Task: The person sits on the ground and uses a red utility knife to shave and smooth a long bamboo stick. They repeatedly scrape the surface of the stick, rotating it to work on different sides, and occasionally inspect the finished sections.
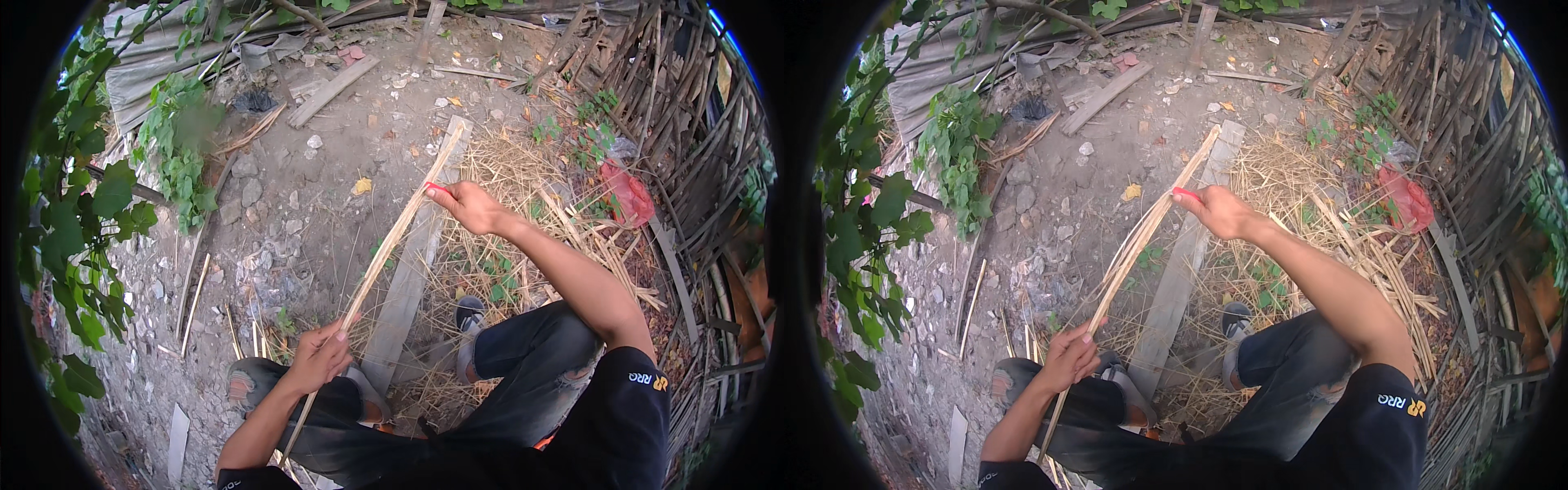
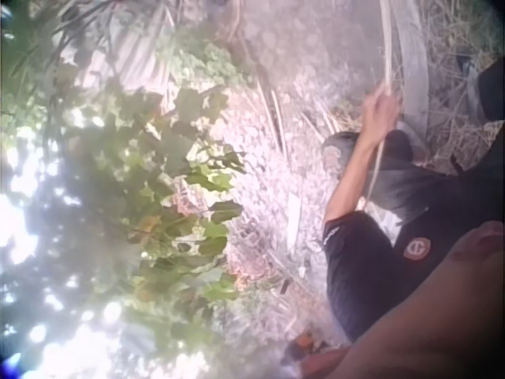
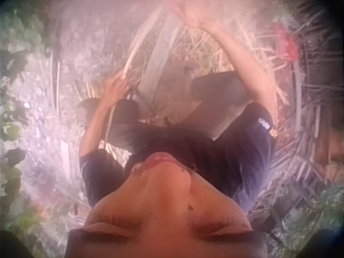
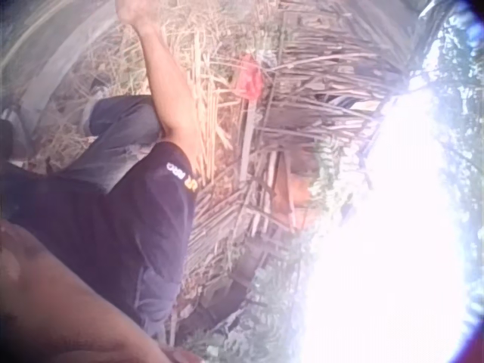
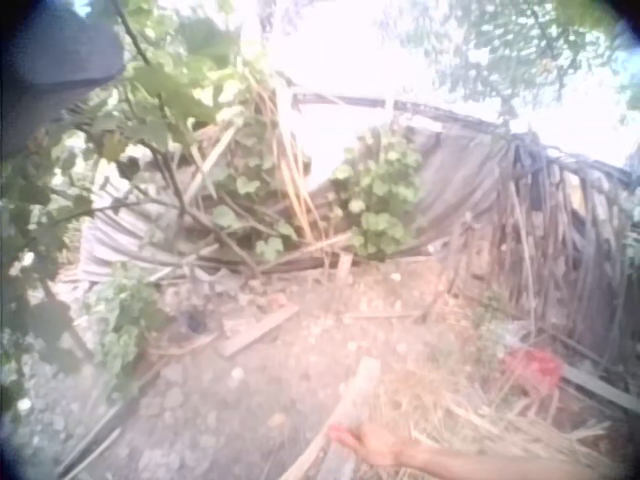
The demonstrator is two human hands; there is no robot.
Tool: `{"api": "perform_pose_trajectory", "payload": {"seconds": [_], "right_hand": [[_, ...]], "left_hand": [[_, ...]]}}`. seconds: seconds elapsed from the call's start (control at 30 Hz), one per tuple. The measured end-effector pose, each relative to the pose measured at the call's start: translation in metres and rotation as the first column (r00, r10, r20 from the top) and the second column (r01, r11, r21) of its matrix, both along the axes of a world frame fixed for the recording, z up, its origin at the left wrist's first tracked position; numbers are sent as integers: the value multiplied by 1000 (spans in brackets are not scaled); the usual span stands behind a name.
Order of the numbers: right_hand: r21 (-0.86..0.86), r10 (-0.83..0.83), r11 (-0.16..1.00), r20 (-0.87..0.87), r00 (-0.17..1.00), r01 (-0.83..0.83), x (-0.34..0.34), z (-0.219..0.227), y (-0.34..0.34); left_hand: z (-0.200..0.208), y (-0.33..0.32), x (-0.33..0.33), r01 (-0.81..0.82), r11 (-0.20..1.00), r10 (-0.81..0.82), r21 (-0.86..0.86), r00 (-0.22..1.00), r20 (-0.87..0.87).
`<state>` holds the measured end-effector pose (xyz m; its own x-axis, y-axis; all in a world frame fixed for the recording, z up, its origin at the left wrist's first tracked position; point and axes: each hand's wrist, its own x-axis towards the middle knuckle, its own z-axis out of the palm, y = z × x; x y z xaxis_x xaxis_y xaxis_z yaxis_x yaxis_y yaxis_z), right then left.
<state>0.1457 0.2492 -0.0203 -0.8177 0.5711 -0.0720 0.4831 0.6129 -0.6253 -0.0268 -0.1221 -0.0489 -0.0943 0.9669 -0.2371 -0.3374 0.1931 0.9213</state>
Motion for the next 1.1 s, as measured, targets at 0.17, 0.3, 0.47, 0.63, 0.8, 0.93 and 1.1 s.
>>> {"api": "perform_pose_trajectory", "payload": {"seconds": [0.17, 0.3, 0.47, 0.63, 0.8, 0.93, 1.1], "right_hand": [[-777, -149, 630, -110, 983, 8, 0, -7, -15], [-928, -103, 372, -50, 993, -8, -2, 0, -12], [262, -4, 965, 39, 999, -7, 2, 9, -32], [626, -80, 779, 67, 995, 21, 19, 2, 5], [65, -34, 997, -84, 996, 40, 15, -13, 20], [-835, -214, 550, -167, 963, -22, 13, -8, -1], [-681, -185, 730, -114, 976, 59, 3, -14, -4]], "left_hand": [[2, -5, -3, 8, 997, 6, -77, 983, 183], [3, -2, -1, -3, 998, 14, -67, 987, 159], [-1, -4, 1, -4, 1000, 3, -26, 998, -65], [-4, -4, 7, 7, 1000, -12, -24, 976, -216], [2, -1, 5, 39, 999, -39, -38, 999, -13], [3, -8, -2, 46, 996, -34, -71, 986, 161], [-1, -8, -3, 24, 999, -18, -48, 993, 116]]}}
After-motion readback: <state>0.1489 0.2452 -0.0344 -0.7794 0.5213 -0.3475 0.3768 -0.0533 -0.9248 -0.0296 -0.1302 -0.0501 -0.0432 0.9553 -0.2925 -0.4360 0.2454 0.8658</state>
